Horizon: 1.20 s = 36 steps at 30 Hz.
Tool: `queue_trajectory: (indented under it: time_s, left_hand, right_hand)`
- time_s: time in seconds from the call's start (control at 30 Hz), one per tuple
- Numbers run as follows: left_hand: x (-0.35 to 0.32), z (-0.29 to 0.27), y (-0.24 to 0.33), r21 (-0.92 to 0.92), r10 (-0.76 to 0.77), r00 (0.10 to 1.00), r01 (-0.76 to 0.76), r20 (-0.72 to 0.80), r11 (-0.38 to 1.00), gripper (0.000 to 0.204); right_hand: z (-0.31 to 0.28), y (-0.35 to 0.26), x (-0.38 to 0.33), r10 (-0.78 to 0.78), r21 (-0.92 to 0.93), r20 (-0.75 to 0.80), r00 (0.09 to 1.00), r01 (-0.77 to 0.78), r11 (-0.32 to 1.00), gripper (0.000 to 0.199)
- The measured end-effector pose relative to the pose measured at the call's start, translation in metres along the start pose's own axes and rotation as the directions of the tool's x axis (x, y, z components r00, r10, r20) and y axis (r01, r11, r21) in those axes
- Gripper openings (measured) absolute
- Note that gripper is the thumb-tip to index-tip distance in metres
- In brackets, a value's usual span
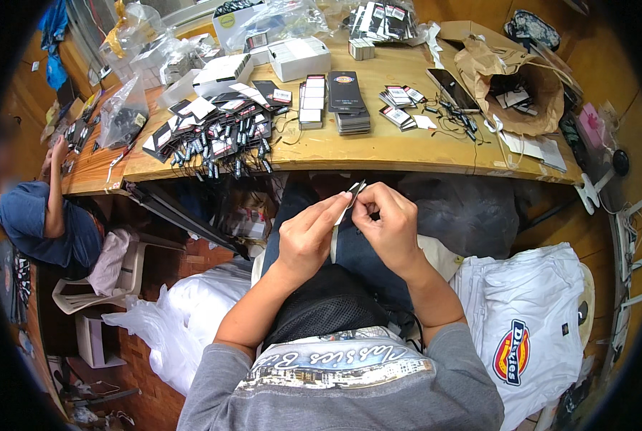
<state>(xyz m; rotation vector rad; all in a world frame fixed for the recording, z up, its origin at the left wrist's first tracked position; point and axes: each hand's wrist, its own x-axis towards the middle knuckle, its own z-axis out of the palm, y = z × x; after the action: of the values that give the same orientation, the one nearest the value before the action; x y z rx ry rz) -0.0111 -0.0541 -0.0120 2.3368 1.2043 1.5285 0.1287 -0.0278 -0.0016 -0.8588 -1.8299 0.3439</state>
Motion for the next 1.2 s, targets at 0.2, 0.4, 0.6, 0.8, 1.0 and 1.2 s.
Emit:
queue_trajectory:
  time_s: [0.2,0.4,0.6,0.8,1.0,1.2]
  left_hand:
    - [0.006,-0.006,0.003,-0.341,-0.306,0.949,0.262,-0.08,0.903,0.022]
    - [0.004,-0.003,0.01,-0.57,-0.461,0.875,0.308,-0.144,0.762,0.016]
    - [0.007,-0.006,0.009,-0.4,-0.241,0.957,0.161,-0.159,0.902,0.019]
    - [0.0,-0.005,0.007,-0.226,-0.157,0.987,0.161,0.032,0.961,0.02]
    - [-0.003,0.006,0.009,-0.537,-0.469,0.859,0.301,-0.207,0.788,0.015]
    - [0.002,0.005,0.013,-0.71,-0.419,0.902,0.228,-0.104,0.667,0.018]
  right_hand:
    - [-0.004,-0.003,0.0,0.133,0.248,-0.019,0.991,-0.124,0.961,0.01]
    - [-0.001,-0.014,0.002,-0.004,0.202,-0.036,0.999,0.012,0.979,0.013]
    - [-0.001,-0.014,0.002,-0.014,0.197,-0.067,0.998,0.027,0.98,0.014]
    - [0.0,-0.017,0.004,-0.09,0.097,-0.133,0.987,0.103,0.99,0.015]
    - [-0.008,-0.015,0.004,-0.014,0.161,-0.094,0.996,0.029,0.987,0.014]
    - [0.0,-0.014,-0.002,-0.024,0.211,-0.104,0.994,0.046,0.977,0.013]
